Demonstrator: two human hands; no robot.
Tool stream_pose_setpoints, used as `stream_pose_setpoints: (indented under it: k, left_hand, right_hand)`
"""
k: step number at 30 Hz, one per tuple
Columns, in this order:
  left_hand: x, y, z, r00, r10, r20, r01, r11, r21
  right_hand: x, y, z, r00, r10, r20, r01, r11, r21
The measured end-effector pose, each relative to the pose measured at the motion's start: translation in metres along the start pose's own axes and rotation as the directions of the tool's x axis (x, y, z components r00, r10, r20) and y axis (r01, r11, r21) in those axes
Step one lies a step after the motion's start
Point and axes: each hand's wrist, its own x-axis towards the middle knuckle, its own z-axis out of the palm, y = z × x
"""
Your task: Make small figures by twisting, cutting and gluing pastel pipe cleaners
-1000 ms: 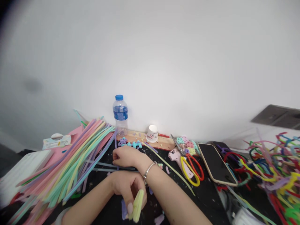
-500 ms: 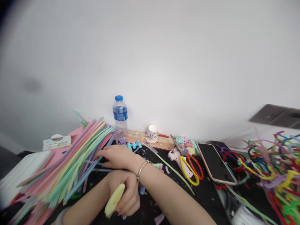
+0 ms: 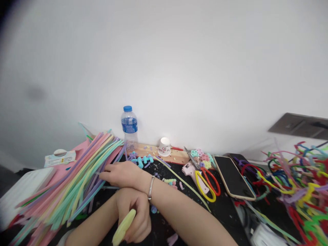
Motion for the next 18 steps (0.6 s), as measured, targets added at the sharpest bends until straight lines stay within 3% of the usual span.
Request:
stream_pose_setpoints:
  k: [6,8,10,12,14,15,18]
  left_hand:
    - [0.001,0.001,0.001,0.997,0.071,0.02,-0.071,0.997,0.006]
    - [0.0,-0.001,0.002,0.997,0.08,0.015,-0.08,0.997,-0.001]
    - [-0.003,-0.003,0.003,0.994,0.098,-0.055,-0.099,0.995,-0.021]
    - [-0.007,-0.006,0.006,0.975,0.149,-0.164,-0.157,0.987,-0.041]
    - [-0.01,-0.007,0.009,0.941,0.164,-0.296,-0.189,0.98,-0.057]
    - [-0.011,-0.007,0.01,0.927,0.153,-0.343,-0.188,0.98,-0.07]
    - [-0.01,-0.004,0.013,0.873,0.176,-0.455,-0.244,0.965,-0.096]
  right_hand:
    - [-0.001,-0.001,-0.005,1.0,0.003,-0.011,-0.003,1.0,0.021]
    - [-0.003,0.0,-0.009,0.997,0.065,-0.052,-0.059,0.993,0.106]
    - [-0.006,0.002,-0.014,0.972,0.21,-0.108,-0.177,0.95,0.258]
    - [-0.012,0.005,-0.022,0.885,0.426,-0.186,-0.3,0.83,0.471]
    - [-0.022,0.01,-0.036,0.721,0.642,-0.26,-0.299,0.627,0.719]
    - [-0.028,0.013,-0.045,0.635,0.726,-0.266,-0.242,0.513,0.823]
    - [-0.057,0.021,-0.08,0.466,0.851,-0.244,0.005,0.274,0.962]
